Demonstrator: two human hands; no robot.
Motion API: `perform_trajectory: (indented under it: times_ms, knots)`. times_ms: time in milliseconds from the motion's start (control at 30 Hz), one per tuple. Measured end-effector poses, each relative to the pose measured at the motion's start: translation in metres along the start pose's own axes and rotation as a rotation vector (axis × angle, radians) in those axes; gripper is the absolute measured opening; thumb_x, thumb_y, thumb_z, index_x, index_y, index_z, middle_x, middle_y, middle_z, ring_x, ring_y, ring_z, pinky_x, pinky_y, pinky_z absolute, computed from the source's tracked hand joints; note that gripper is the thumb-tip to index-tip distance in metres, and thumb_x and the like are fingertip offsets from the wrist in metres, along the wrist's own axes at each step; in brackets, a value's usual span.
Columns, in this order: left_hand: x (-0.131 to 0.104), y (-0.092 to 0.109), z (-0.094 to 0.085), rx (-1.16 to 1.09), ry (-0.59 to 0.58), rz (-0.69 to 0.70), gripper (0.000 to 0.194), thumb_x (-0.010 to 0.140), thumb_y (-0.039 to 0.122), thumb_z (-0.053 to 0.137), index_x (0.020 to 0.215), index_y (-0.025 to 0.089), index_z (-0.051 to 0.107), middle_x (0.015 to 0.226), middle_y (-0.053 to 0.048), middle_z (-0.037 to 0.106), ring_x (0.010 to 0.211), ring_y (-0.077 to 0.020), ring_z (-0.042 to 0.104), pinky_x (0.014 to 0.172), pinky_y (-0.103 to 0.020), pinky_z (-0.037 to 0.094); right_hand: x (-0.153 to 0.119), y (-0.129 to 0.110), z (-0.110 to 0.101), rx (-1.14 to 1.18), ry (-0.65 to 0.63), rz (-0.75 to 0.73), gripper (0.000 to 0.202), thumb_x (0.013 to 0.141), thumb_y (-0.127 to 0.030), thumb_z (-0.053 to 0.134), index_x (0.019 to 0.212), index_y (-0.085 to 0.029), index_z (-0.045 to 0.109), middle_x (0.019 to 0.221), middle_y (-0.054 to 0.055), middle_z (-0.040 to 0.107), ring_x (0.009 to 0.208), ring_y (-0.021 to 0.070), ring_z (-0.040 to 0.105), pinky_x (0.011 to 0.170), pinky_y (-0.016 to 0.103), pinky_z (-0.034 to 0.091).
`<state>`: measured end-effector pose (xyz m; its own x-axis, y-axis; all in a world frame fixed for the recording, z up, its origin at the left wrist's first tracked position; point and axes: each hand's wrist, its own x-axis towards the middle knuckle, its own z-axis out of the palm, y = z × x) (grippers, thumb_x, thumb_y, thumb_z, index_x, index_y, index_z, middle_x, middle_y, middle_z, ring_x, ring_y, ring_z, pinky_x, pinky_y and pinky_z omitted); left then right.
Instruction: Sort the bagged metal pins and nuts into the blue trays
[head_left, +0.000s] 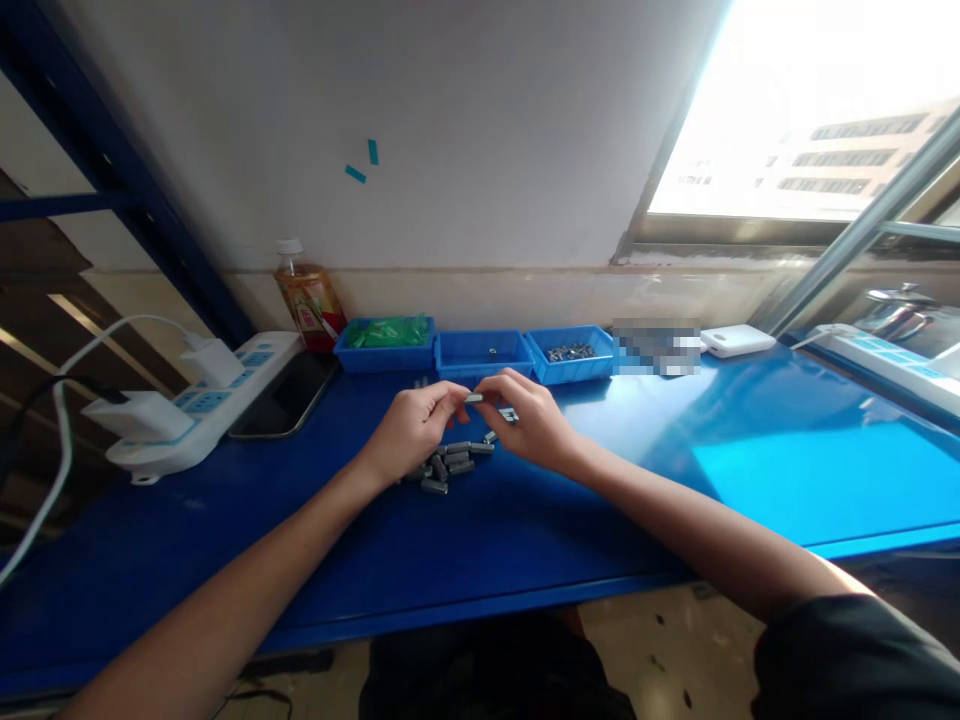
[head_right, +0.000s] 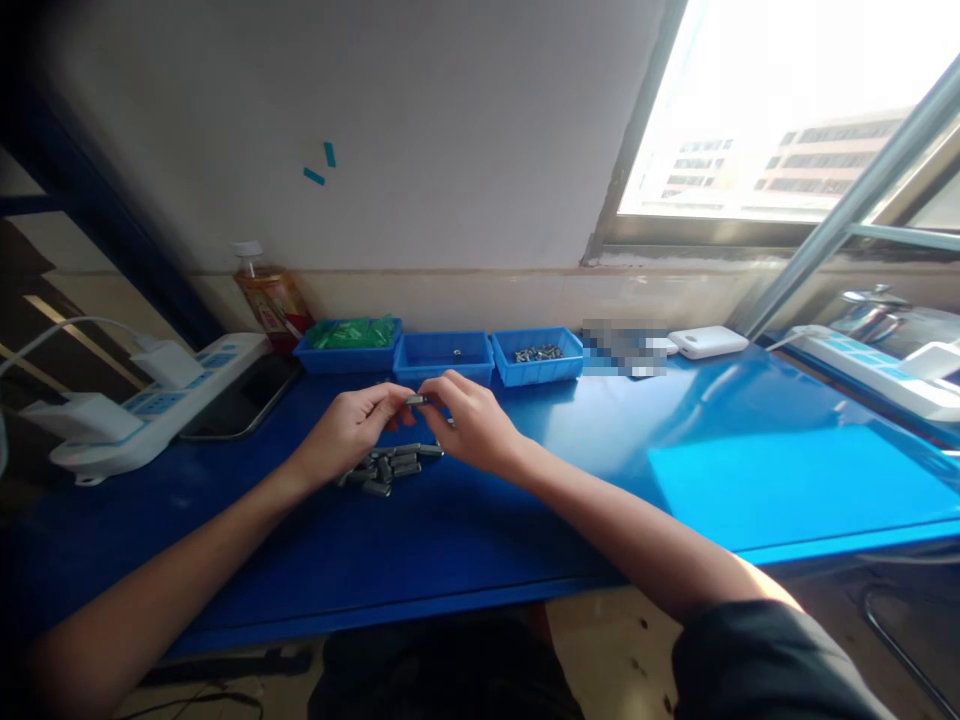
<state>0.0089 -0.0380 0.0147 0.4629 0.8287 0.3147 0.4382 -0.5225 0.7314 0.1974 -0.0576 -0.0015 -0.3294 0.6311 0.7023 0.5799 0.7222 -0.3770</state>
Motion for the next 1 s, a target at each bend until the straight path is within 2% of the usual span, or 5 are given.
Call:
perform_trajectory:
  times_ms: [233, 400, 600, 867, 1000]
  knots:
    - [0.006, -0.016, -0.025, 0.305, 0.065, -0.024, 0.034, 0.092, 0.047, 0.043, 0.094, 0.021, 0.066, 0.081, -0.002, 0.071, 0.074, -0.0206, 0.065, 0.067, -0.028, 0.047, 0.052, 0.018, -0.025, -0.344, -0.139, 0.136, 0.017, 0.083, -0.031, 0.052, 0.079, -0.018, 0.063, 0.08, 0.005, 0.064, 0.074, 0.0171, 0.058, 0.07, 0.026, 0.043]
    - [0.012, -0.055, -0.039, 0.678, 0.117, -0.079, 0.037, 0.089, 0.045, 0.045, 0.11, 0.02, 0.063, 0.105, -0.009, 0.067, 0.098, -0.0273, 0.063, 0.083, -0.035, 0.047, 0.103, 0.062, -0.013, -0.557, -0.472, 0.225, 0.024, 0.079, -0.034, 0.054, 0.087, -0.017, 0.07, 0.092, 0.008, 0.071, 0.086, 0.0221, 0.063, 0.071, 0.026, 0.04]
    - [0.015, -0.082, -0.04, 0.713, -0.048, -0.077, 0.041, 0.084, 0.048, 0.052, 0.114, 0.022, 0.063, 0.108, -0.01, 0.064, 0.102, -0.0319, 0.059, 0.087, -0.041, 0.047, 0.137, 0.07, 0.007, -0.641, -0.857, 0.158, 0.033, 0.075, -0.034, 0.061, 0.101, -0.018, 0.073, 0.103, 0.01, 0.072, 0.089, 0.0248, 0.066, 0.069, 0.027, 0.044]
    - [0.017, -0.075, -0.036, 0.615, -0.033, -0.113, 0.037, 0.081, 0.047, 0.057, 0.105, 0.021, 0.065, 0.107, -0.01, 0.064, 0.101, -0.0318, 0.059, 0.084, -0.039, 0.046, 0.139, 0.065, 0.008, -0.684, -0.905, 0.155, 0.034, 0.076, -0.03, 0.062, 0.107, -0.018, 0.071, 0.108, 0.012, 0.07, 0.091, 0.027, 0.066, 0.069, 0.03, 0.046]
    - [0.017, -0.062, -0.036, 0.51, 0.008, -0.168, 0.036, 0.08, 0.051, 0.057, 0.089, 0.017, 0.066, 0.091, -0.009, 0.068, 0.083, -0.0258, 0.064, 0.072, -0.033, 0.048, 0.119, 0.051, -0.009, -0.557, -0.57, 0.101, 0.034, 0.086, -0.032, 0.054, 0.114, -0.016, 0.065, 0.102, 0.011, 0.07, 0.091, 0.024, 0.064, 0.076, 0.031, 0.044]
